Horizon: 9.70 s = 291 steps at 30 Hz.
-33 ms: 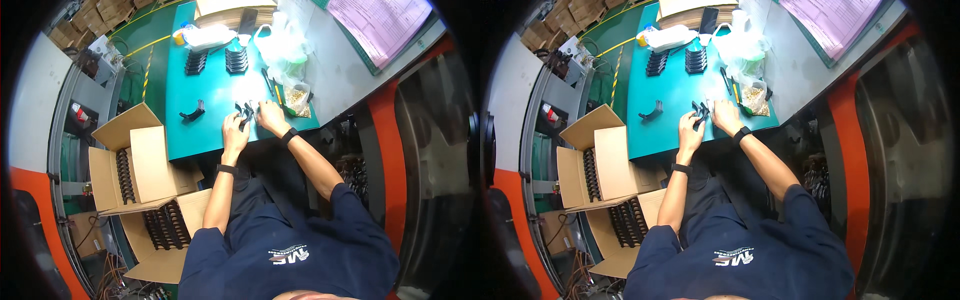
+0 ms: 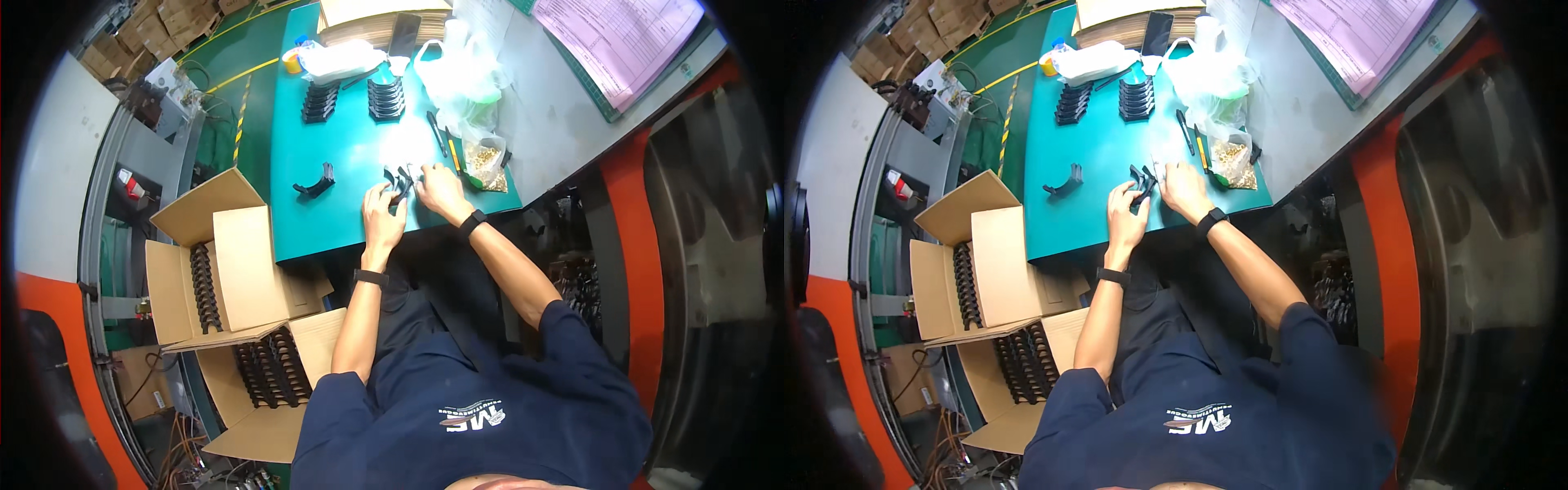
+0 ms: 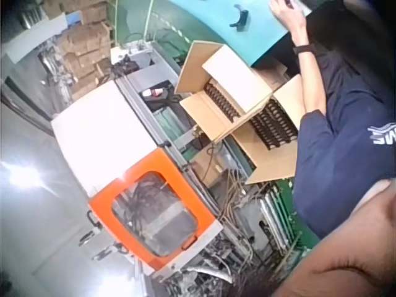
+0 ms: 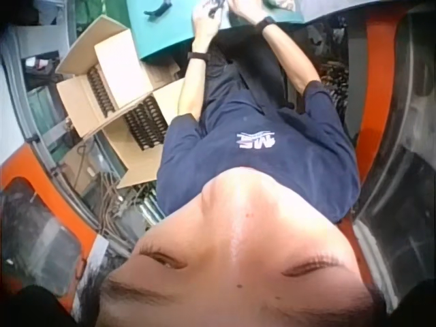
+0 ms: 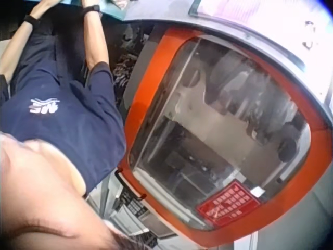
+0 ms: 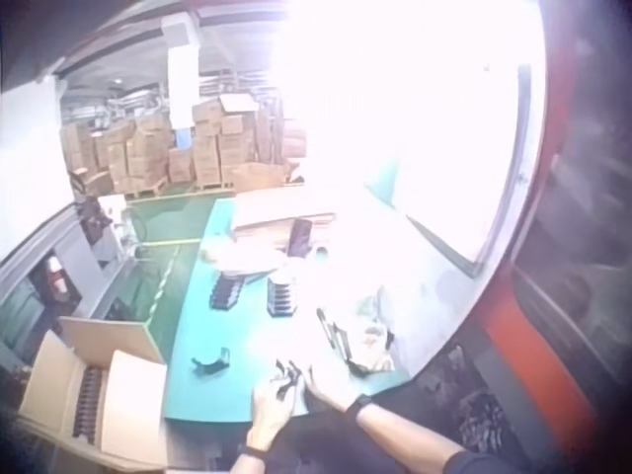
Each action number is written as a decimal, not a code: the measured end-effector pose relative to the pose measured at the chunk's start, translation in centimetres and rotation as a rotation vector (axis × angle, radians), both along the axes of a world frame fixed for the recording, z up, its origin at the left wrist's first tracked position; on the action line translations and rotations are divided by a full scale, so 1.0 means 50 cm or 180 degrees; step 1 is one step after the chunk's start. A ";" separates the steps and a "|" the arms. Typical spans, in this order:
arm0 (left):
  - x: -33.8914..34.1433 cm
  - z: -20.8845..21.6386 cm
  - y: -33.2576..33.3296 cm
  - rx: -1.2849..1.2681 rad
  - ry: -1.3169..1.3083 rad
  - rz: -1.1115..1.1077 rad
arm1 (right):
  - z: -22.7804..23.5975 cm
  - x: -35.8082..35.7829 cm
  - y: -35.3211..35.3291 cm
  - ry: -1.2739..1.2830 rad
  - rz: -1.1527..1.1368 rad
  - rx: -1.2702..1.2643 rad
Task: Inspecting plastic components and operating an injection molding machine in a factory setting.
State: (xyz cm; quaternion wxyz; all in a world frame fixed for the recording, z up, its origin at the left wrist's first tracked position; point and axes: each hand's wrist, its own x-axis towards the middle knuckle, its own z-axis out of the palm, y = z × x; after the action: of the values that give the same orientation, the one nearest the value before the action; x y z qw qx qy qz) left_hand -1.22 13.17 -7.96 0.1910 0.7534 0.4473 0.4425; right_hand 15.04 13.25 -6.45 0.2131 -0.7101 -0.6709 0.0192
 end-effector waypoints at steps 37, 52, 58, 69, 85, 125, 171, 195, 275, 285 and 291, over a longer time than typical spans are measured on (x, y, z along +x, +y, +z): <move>-0.042 0.312 -0.345 -0.2770 -0.2623 -0.1632 | 0.294 -0.002 -0.457 0.5461 -0.0465 -0.0484; -0.028 0.312 -0.354 -0.2881 -0.2652 -0.1491 | 0.281 -0.014 -0.490 0.5508 -0.0039 -0.0155; -0.025 0.325 -0.360 -0.2643 -0.2552 -0.1369 | 0.310 -0.019 -0.482 0.5805 -0.0383 -0.0584; -0.032 0.308 -0.348 -0.2783 -0.2750 -0.1119 | 0.297 -0.019 -0.489 0.5420 -0.0243 -0.0552; -0.012 0.298 -0.356 -0.1446 -0.1891 -0.1158 | 0.266 -0.011 -0.485 0.4780 0.0229 0.0012; -0.016 0.260 -0.347 -0.3102 -0.3706 -0.2366 | 0.336 -0.040 -0.493 0.3875 0.0730 0.0811; 0.002 0.247 -0.340 -0.3255 -0.2735 -0.1450 | 0.248 -0.060 -0.491 0.7587 0.0338 -0.1946; -0.025 0.269 -0.366 -0.0191 -0.1772 -0.1341 | 0.214 -0.057 -0.500 0.7938 0.1210 -0.0892; -0.053 0.084 -0.111 -0.0602 -0.0650 0.0337 | -0.158 0.032 -0.297 0.6052 -0.2104 -0.2003; 0.026 -0.006 -0.019 0.0136 0.0569 0.0648 | -0.176 0.043 -0.301 0.7629 -0.1842 -0.1721; 0.026 0.082 -0.100 0.0036 0.0024 -0.0322 | 0.005 0.054 -0.420 0.6595 -0.0703 -0.1211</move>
State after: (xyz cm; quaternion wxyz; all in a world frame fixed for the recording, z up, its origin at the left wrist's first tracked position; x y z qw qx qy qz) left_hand 0.08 8.17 -3.86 0.2072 0.7778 0.4069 0.4319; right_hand 17.72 -7.73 -6.22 0.5671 -0.4257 -0.0792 0.7007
